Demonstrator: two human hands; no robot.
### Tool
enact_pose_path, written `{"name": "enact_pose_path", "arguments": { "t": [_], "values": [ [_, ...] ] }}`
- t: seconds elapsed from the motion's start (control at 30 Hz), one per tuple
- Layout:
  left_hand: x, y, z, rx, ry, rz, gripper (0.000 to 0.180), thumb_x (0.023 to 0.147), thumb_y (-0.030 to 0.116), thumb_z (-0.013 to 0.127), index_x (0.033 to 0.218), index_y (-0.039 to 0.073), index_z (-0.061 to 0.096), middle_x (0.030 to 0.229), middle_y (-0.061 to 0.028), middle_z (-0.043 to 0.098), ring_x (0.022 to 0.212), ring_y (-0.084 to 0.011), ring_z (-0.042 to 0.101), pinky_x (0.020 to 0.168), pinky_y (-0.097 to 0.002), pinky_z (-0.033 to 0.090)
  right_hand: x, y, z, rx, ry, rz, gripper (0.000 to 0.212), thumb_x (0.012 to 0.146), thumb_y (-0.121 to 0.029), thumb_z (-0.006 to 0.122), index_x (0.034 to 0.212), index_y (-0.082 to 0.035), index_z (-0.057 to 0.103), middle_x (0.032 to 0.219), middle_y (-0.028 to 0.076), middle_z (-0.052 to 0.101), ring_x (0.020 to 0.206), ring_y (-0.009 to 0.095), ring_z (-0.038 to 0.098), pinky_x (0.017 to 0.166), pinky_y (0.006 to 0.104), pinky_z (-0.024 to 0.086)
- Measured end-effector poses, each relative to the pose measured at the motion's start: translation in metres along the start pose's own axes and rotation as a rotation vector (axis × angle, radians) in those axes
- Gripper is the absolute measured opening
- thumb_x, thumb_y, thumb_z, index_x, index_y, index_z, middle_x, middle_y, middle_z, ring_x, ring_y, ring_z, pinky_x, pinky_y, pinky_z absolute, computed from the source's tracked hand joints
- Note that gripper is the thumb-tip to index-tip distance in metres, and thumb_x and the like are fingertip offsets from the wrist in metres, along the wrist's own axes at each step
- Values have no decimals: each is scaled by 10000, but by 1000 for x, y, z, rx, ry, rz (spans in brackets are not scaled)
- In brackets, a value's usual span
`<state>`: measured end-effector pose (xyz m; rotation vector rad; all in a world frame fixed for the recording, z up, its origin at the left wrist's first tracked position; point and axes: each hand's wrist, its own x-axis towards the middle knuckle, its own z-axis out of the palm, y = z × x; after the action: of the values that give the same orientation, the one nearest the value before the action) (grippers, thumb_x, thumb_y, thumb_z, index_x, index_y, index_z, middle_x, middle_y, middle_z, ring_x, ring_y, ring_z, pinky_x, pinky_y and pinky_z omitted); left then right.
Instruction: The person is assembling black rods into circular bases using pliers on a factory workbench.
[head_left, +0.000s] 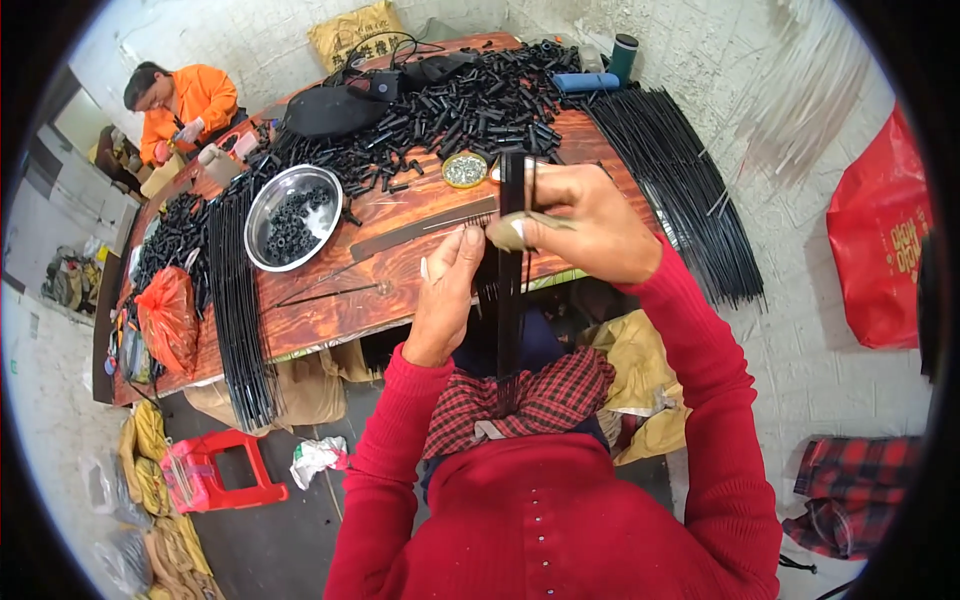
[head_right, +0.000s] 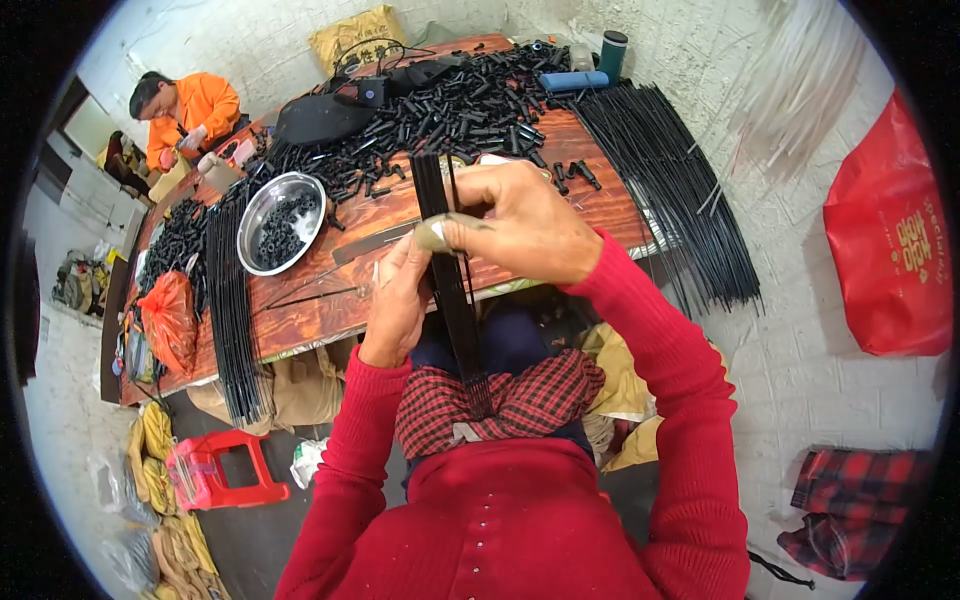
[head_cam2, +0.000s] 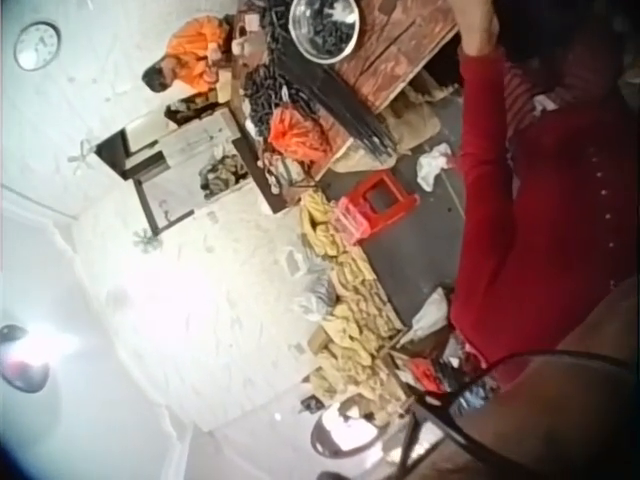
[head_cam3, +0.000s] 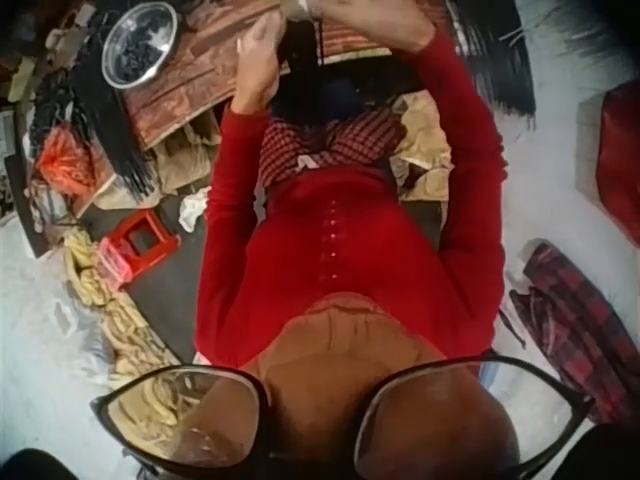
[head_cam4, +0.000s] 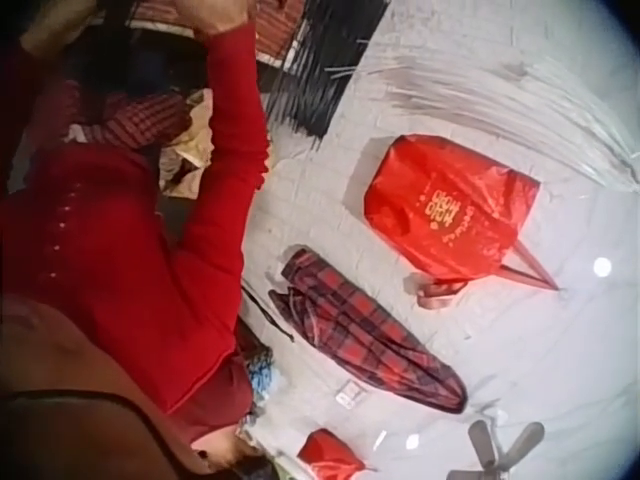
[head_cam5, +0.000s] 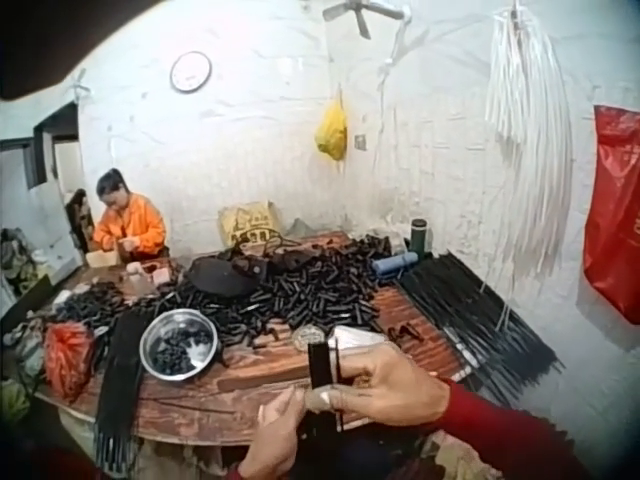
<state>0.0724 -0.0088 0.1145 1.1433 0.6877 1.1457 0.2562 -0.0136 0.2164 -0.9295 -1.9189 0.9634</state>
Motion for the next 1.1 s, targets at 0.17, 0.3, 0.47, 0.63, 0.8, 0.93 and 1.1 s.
{"name": "enact_pose_path", "arguments": {
  "t": [0.17, 0.3, 0.47, 0.63, 0.8, 0.93, 1.1],
  "values": [
    [-21, 1, 8, -3, -78, -15, 299, 1009, 228, 536, 1161, -24, 588, 966, -116, 700, 813, -155, 672, 773, -294, 544, -57, -41, 2, -43, -131, -350, 191, 818, -212, 734, 836, -22, 725, 844, 85, 705, 747, 236, 670, 665, 331, 517],
    [-51, -15, 17, -68, -127, -93, 326, 989, 268, 572, 1145, -17, 592, 976, -145, 711, 805, -145, 678, 752, -279, 546, -95, -78, -3, 212, -846, -518, 419, 907, -378, 664, 1095, -6, 702, 1032, 88, 659, 834, 226, 663, 711, 314, 549],
    [-93, -20, 22, 44, -100, -38, 350, 996, 267, 555, 1174, -32, 597, 1002, -139, 715, 899, -157, 661, 835, -289, 514, -138, -27, 2, 117, -856, -45, 371, 854, -313, 730, 1071, -23, 650, 1003, 102, 678, 885, 243, 665, 751, 346, 532],
    [-104, -3, 30, 52, -139, -43, 356, 987, 254, 560, 1171, -40, 636, 1053, -142, 708, 1035, -186, 630, 978, -337, 448, -152, 32, 64, 131, -225, 287, 452, 876, -248, 695, 1222, -1, 543, 1061, 93, 623, 969, 153, 597, 820, 321, 505],
    [-112, 25, 29, 106, -234, -258, 383, 1006, 258, 514, 1252, -21, 605, 1135, -143, 682, 624, -105, 605, 572, -242, 521, -142, 28, 116, 559, -41, 220, 363, 1003, -239, 548, 1228, 44, 508, 1059, 89, 629, 987, 130, 601, 851, 292, 509],
    [-117, 14, 25, -129, -124, -150, 470, 1026, 318, 483, 1363, -10, 502, 1251, -172, 612, 505, -94, 531, 423, -241, 464, -141, 27, 123, 741, 50, 276, 332, 1012, -274, 529, 1131, 36, 533, 830, 94, 655, 691, 156, 652, 647, 278, 556],
    [-109, -4, 5, 29, 132, 46, 426, 997, 280, 566, 1314, -4, 572, 1061, -89, 677, 895, -109, 583, 794, -264, 490, -136, 19, 118, 759, 60, 362, 293, 1016, -244, 518, 1100, 36, 550, 825, 113, 665, 683, 151, 657, 643, 278, 561]
  ]
}}
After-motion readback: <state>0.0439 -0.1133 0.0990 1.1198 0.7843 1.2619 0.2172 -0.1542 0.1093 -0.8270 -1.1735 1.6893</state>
